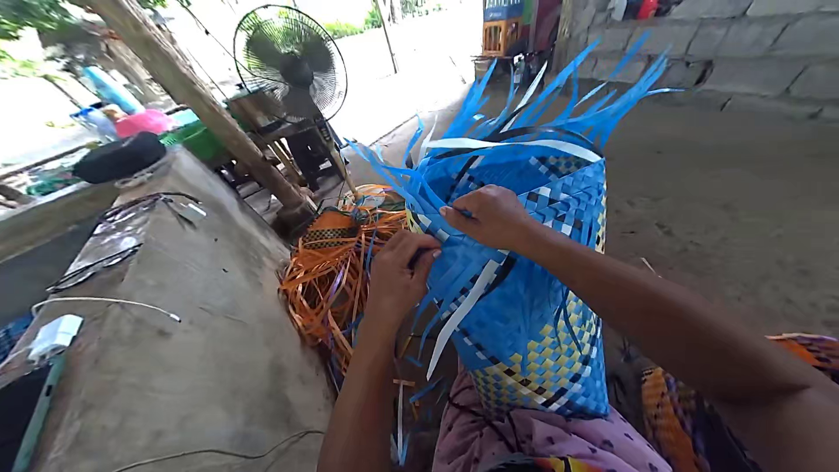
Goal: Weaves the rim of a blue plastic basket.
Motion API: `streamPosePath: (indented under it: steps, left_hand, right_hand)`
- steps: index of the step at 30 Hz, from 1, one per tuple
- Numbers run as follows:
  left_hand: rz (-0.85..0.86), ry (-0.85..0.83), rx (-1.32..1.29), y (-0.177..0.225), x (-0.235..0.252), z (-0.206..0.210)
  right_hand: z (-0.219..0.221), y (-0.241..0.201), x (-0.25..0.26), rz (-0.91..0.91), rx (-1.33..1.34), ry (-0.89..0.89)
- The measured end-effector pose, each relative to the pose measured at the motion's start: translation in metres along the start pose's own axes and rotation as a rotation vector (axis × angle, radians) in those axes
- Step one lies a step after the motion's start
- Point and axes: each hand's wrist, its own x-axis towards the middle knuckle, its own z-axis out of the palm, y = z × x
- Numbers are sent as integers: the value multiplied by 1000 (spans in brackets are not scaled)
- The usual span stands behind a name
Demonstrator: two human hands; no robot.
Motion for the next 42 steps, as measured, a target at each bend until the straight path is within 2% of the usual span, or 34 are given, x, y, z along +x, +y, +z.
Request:
streamPosePath:
  steps: [4, 10, 14, 17, 24, 30, 36, 42]
  left_hand:
    - [-42, 63, 56, -13, 11, -7]
    - [12, 12, 0, -4, 12, 5]
    - [-7, 72, -5, -14, 16, -6]
    - [-5, 56, 23, -3, 16, 8]
    - [273, 180, 330, 14, -6, 33]
    - [127, 202, 316, -2, 3, 18]
    - [85, 74, 267, -3, 17, 8]
    - [-53, 143, 247, -15, 19, -6]
  right_hand:
    - [-1, 3, -2, -21, -2, 11]
    - [1, -4, 0, -12, 32, -21]
    - [-1, -4, 0, -8, 36, -31]
    - [4, -6, 2, -24, 35, -18]
    - [1, -3, 2, 3, 38, -56]
    - [2, -1, 1, -34, 52, -40]
    - [3, -3, 2, -30, 51, -42]
    - [1, -6, 4, -30, 69, -80]
